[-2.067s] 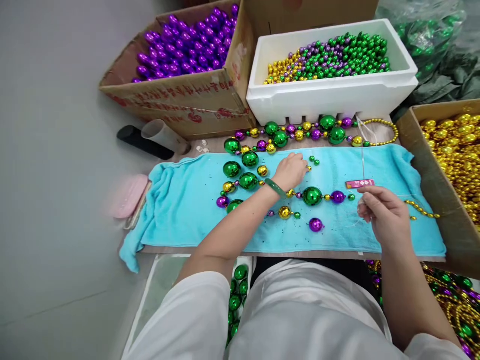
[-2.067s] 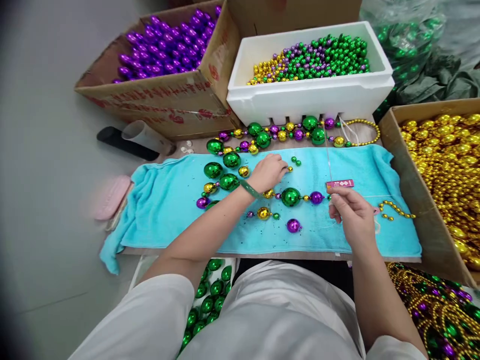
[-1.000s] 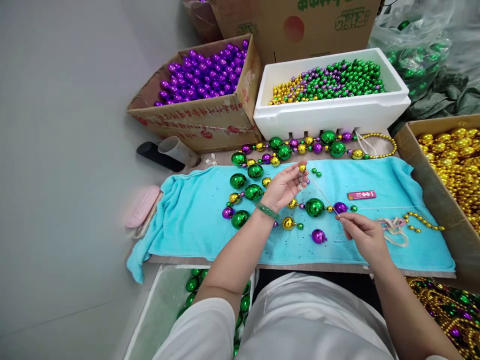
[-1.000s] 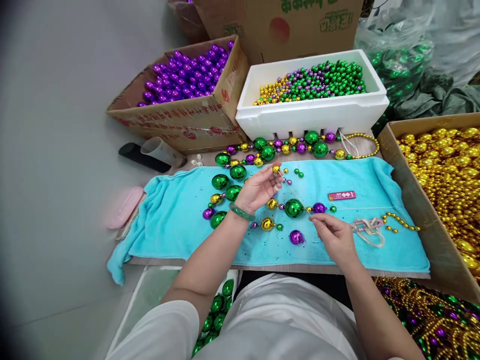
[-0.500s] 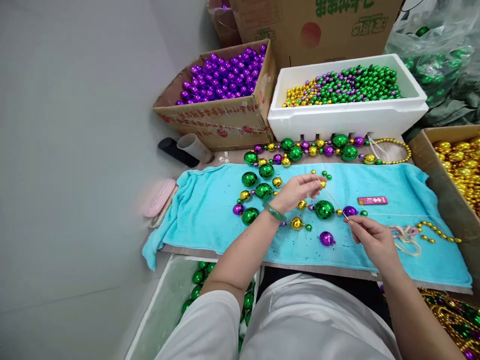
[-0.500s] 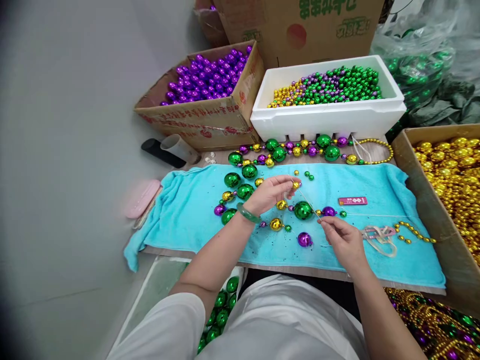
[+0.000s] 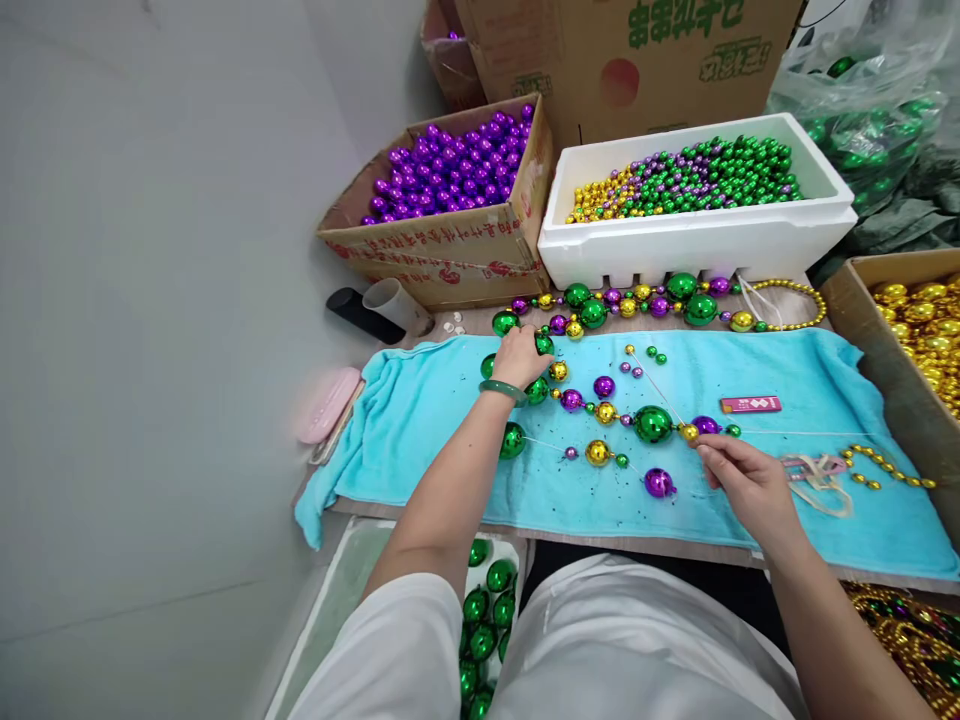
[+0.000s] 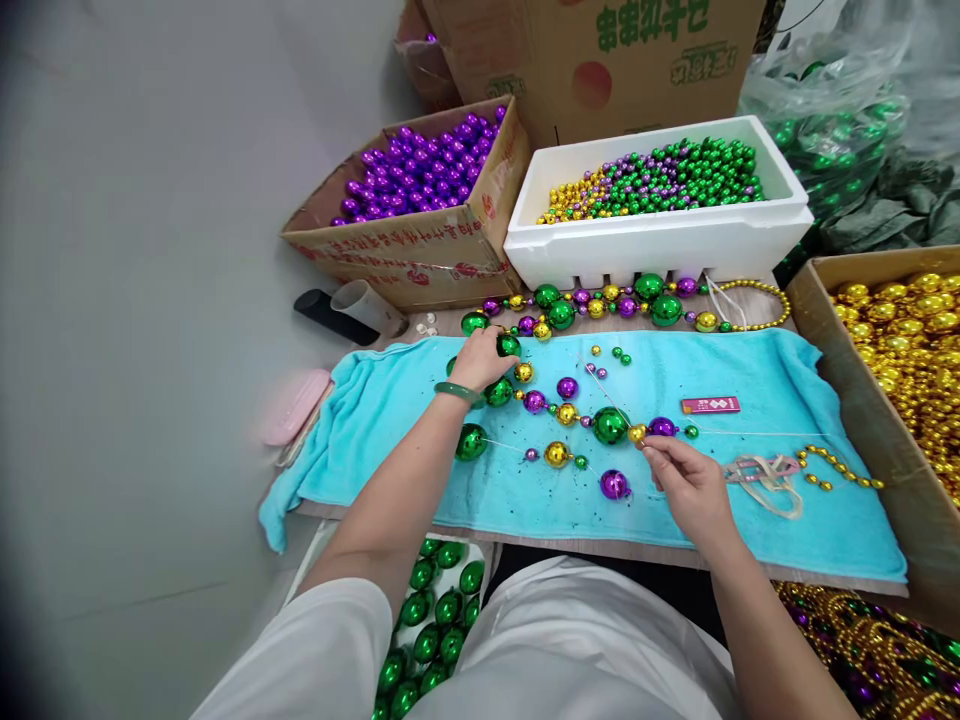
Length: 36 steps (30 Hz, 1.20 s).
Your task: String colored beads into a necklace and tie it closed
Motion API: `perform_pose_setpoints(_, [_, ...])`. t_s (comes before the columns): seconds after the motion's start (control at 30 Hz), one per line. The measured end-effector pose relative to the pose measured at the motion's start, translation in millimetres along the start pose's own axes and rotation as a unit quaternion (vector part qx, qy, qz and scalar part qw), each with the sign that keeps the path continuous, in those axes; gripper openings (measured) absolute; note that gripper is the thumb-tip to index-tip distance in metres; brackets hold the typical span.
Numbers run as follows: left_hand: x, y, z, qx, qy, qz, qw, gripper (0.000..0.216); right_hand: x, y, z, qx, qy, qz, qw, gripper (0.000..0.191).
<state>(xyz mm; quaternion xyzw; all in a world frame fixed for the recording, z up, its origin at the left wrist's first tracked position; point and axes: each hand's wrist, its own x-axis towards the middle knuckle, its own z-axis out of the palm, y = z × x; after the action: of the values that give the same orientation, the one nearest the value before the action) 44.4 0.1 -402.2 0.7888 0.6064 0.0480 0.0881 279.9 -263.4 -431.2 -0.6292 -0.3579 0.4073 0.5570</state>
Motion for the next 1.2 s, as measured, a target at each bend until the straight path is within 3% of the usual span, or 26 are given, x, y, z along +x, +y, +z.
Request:
perform_pose_setpoints(0.13, [-6.8,16.6,-4.7,-0.164,0.068,-0.007,0.984,0.048,-2.7,0.8,6.6,-0.012,-0.013,-0.005,1.0,0.022])
perform_pose_setpoints(0.2, [-12.6,27.7,-8.0,-0.321,0.059,-0.036,0.945,0.047,-3.5,1.5,9.3,-0.019,-0.018,-0.007,1.0,0.023])
perform_pose_setpoints(0.23, [-16.1,33.4,-9.4,-0.42,0.03,-0.059,0.905,0.044,-3.7,1.8,10.4,-0.022,-0.019,-0.007,1.0,0.023])
perform_pose_setpoints(0.3, [-24.3,44.3,-11.8,-0.612,-0.058,-0.104,0.782,0.038,-3.7,2.1,12.0,-0.029,-0.016,-0.007,0.999,0.024])
perform_pose_setpoints(0.37, [-33.3,54.3,-13.4,-0.735,-0.148,-0.127,0.65,0.034,-3.7,1.6,12.8,-0.033,-0.013,-0.008,0.999,0.025])
perform_pose_setpoints(0.4, [-37.7,58.7,-13.9,-0.766,-0.18,-0.13,0.603,0.032,-3.7,1.2,13.0,-0.035,-0.012,-0.009,0.999,0.025])
perform_pose_setpoints(0.5, [-48.4,69.6,-14.1,-0.806,-0.228,-0.13,0.531,0.032,-4.2,0.4,12.6,-0.04,-0.012,-0.014,0.999,0.025])
perform_pose_setpoints(0.57, [-52.5,74.5,-13.7,-0.814,-0.238,-0.129,0.515,0.033,-4.8,0.6,11.5,-0.04,-0.013,-0.015,0.999,0.026])
perform_pose_setpoints(0.67, [-55.7,78.9,-13.2,-0.813,-0.242,-0.124,0.514,0.033,-5.9,1.6,8.9,-0.04,-0.01,-0.012,0.999,0.026])
perform_pose_setpoints(0.83, [-65.2,85.9,-12.3,-0.799,-0.192,-0.055,0.568,0.028,-5.9,3.2,5.7,-0.045,-0.003,-0.011,0.999,0.026])
perform_pose_setpoints(0.93, [-74.2,92.0,-10.4,-0.777,-0.222,0.0,0.589,0.034,-4.8,4.7,5.4,-0.04,0.003,-0.018,0.999,0.025])
perform_pose_setpoints(1.2, [-89.7,103.3,-2.8,-0.753,-0.206,0.027,0.624,0.042,-2.8,6.8,1.4,-0.044,0.01,-0.028,0.999,0.024])
